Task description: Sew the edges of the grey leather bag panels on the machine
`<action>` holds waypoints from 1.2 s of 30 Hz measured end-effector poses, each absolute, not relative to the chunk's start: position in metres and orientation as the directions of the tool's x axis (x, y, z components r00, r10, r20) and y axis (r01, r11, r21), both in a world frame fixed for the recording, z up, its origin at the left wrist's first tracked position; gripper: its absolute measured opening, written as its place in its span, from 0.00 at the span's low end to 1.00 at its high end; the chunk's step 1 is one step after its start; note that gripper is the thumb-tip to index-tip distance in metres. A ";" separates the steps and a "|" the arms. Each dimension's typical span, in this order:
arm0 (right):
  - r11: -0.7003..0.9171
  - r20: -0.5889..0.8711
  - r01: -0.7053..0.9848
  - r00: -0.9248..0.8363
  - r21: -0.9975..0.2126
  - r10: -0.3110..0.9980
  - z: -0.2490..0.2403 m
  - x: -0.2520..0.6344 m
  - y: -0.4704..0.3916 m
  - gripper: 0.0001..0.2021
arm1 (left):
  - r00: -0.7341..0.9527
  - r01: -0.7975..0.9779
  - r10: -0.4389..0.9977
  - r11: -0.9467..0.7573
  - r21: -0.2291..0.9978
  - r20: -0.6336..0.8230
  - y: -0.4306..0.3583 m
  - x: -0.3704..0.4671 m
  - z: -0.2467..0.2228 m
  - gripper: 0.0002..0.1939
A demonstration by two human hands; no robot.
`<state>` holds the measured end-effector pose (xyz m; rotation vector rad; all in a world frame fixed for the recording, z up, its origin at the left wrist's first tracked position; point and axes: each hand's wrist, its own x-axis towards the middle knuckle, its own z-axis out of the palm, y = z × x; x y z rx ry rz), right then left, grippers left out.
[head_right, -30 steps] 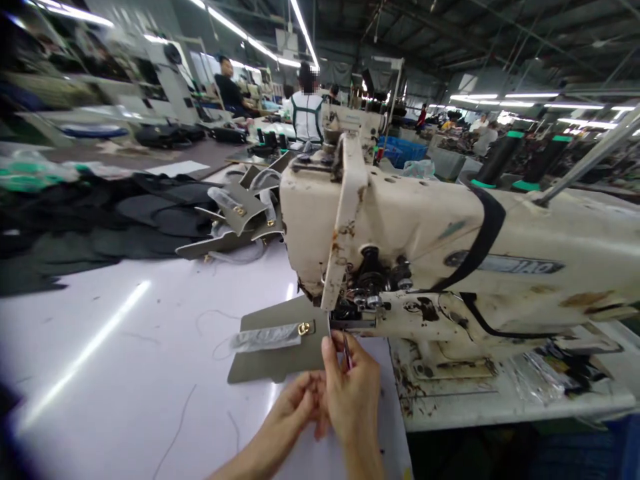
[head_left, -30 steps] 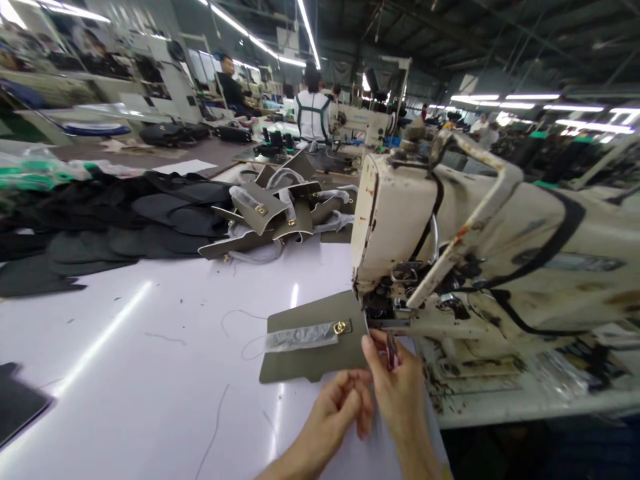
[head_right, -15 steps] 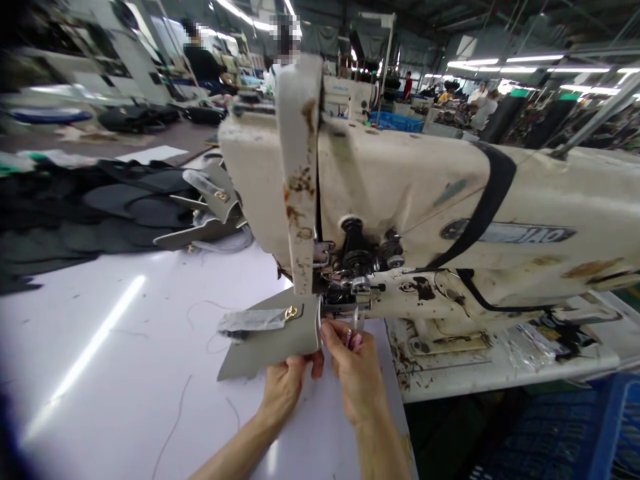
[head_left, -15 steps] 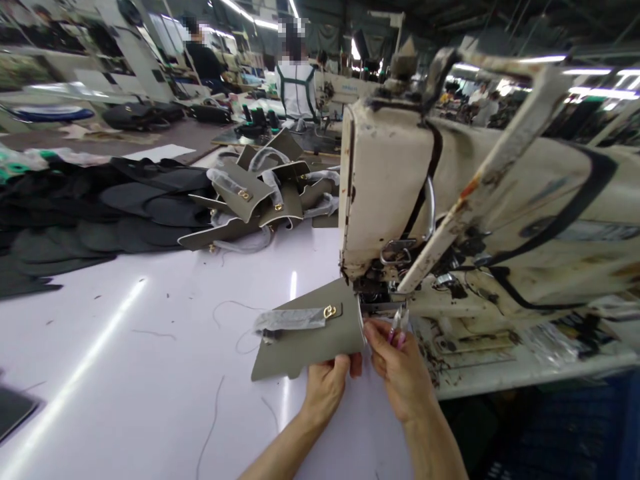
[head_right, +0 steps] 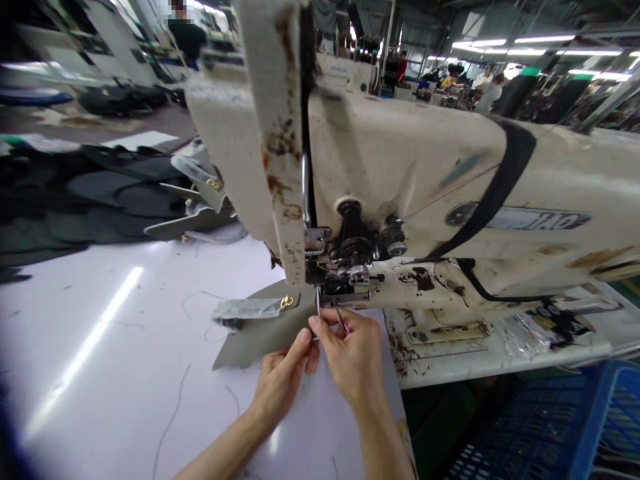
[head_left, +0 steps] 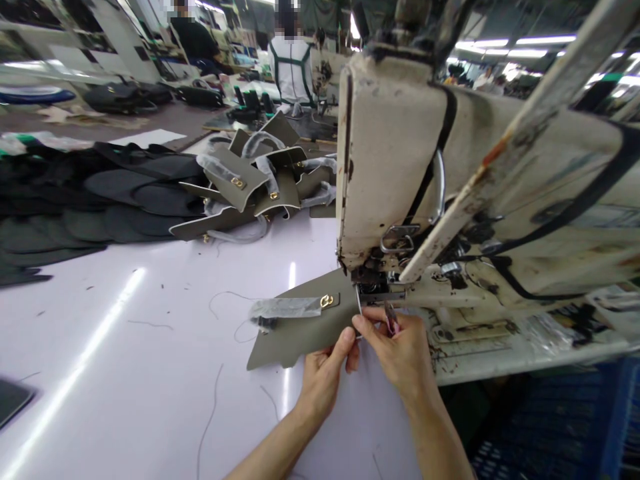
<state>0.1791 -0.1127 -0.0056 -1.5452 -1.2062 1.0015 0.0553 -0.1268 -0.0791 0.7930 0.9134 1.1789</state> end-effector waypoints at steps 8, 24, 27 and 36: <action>-0.209 -0.234 -0.166 0.150 -0.964 0.961 -0.014 0.175 -0.108 0.11 | 0.252 -0.457 0.921 0.384 0.802 -0.298 -0.119 0.038 -0.062 0.20; -0.266 -0.320 -0.253 0.203 -0.930 0.925 -0.019 0.178 -0.136 0.16 | 0.250 -0.301 0.943 0.290 0.908 -0.219 -0.122 0.031 -0.075 0.19; -0.251 -0.283 -0.166 0.216 -0.954 0.934 -0.016 0.175 -0.138 0.16 | 0.239 -0.296 0.945 0.291 0.910 -0.224 -0.123 0.033 -0.075 0.20; -0.146 -0.024 0.325 0.351 -0.934 0.936 -0.026 0.161 -0.139 0.15 | 0.440 -0.058 0.830 0.409 0.911 -0.344 -0.136 0.027 -0.047 0.28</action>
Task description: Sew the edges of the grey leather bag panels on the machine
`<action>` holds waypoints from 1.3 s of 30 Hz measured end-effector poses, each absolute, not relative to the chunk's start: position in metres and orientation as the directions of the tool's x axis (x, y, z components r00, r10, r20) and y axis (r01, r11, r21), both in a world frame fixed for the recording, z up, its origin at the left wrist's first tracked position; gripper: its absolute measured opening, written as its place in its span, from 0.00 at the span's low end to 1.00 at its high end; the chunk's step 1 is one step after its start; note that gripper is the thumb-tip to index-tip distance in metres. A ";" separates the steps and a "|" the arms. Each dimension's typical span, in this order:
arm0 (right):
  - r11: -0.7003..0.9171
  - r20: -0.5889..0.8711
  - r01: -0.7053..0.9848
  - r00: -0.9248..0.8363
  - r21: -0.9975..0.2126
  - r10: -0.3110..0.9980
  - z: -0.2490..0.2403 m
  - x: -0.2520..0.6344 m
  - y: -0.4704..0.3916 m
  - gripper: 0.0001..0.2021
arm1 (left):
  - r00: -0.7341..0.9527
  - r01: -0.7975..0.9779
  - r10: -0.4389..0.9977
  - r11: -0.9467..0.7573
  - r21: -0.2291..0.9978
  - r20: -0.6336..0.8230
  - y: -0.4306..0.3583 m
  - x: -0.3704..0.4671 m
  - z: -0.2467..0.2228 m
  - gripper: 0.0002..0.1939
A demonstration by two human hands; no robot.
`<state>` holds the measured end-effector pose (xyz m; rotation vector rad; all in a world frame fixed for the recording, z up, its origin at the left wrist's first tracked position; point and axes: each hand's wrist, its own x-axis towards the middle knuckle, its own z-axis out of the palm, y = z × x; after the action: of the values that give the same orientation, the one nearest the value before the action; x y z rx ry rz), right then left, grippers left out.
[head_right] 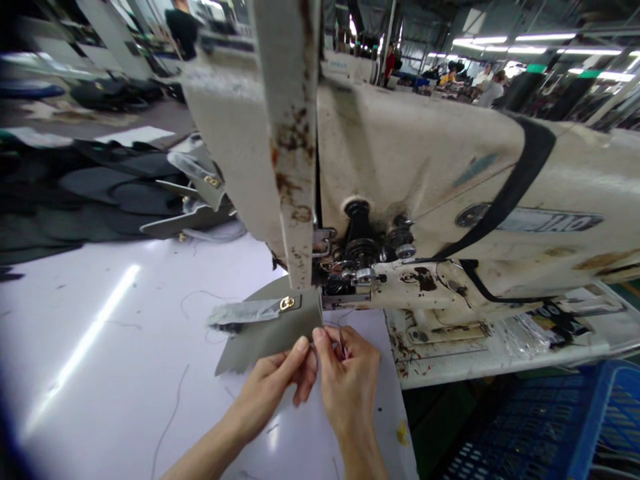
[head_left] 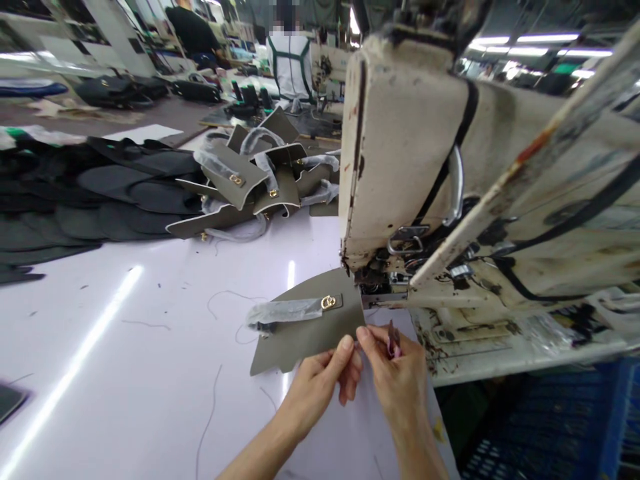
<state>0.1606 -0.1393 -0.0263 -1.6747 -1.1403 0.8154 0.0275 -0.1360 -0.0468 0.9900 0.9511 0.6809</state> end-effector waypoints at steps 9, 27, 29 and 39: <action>-0.134 -0.133 -0.021 0.341 -0.991 0.931 -0.036 0.159 -0.133 0.17 | 0.260 0.771 0.921 -0.379 0.512 0.290 -0.116 -0.048 -0.041 0.21; -0.111 -0.264 -0.425 0.322 -0.898 0.909 -0.064 0.145 -0.133 0.18 | 0.564 0.759 0.798 -0.603 0.247 0.214 -0.033 -0.004 0.033 0.20; -0.107 -0.256 -0.413 0.322 -0.904 0.911 -0.064 0.145 -0.132 0.18 | 0.549 0.764 0.805 -0.592 0.257 0.225 -0.033 -0.001 0.033 0.19; -0.082 -0.251 -0.413 0.374 -0.907 0.893 -0.058 0.139 -0.128 0.17 | 0.536 0.766 0.829 -0.557 0.320 0.160 -0.024 -0.001 0.033 0.21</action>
<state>0.1391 -0.1276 -0.0578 -1.2066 -0.5174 1.1669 -0.0006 -0.0245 0.0335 2.5629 1.3508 0.4358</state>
